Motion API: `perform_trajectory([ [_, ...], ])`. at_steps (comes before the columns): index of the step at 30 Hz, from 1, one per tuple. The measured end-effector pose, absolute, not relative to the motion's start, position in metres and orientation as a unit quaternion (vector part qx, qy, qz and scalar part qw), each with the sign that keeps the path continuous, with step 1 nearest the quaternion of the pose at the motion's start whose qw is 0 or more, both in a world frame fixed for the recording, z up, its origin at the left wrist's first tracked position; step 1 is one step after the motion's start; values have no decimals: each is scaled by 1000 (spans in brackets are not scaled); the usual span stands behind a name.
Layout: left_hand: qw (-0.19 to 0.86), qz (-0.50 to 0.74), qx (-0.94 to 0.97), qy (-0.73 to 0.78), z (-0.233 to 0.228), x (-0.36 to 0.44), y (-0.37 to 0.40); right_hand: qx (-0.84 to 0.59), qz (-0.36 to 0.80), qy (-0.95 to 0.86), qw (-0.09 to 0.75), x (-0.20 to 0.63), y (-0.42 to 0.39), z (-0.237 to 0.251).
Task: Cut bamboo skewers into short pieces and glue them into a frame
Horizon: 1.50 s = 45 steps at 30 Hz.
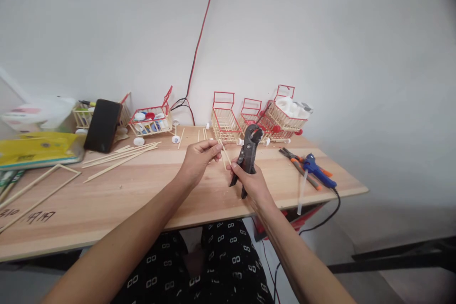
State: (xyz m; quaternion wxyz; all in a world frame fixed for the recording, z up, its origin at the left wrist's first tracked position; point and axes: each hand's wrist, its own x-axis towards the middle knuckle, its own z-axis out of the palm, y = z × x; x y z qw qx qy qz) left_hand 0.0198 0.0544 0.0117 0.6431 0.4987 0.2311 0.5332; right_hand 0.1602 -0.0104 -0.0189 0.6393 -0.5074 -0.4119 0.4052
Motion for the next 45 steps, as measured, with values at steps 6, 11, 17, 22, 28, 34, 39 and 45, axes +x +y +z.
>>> perform_trajectory([
  [6, 686, 529, 452, 214, 11, 19, 58, -502, 449, -403, 620, 162, -12, -23],
  [11, 713, 524, 422, 200, 9, 16, 63, -487, 503, -377, 606, 160, -16, -16],
  [17, 709, 528, 422, 201, 11, 17, 62, -491, 503, -398, 590, 158, -18, -8],
  [22, 686, 539, 439, 215, 12, 18, 59, -490, 476, -444, 579, 160, -16, -15],
  [28, 639, 552, 479, 240, 12, 20, 56, -513, 439, -452, 583, 163, -18, -15],
  [34, 566, 585, 521, 257, 16, 19, 52, -512, 447, -447, 581, 164, -20, -12],
  [39, 517, 616, 530, 270, 21, 18, 46, -502, 449, -441, 593, 163, -20, -13],
  [45, 509, 620, 523, 288, 25, 16, 44, -496, 454, -426, 605, 162, -22, -9],
])
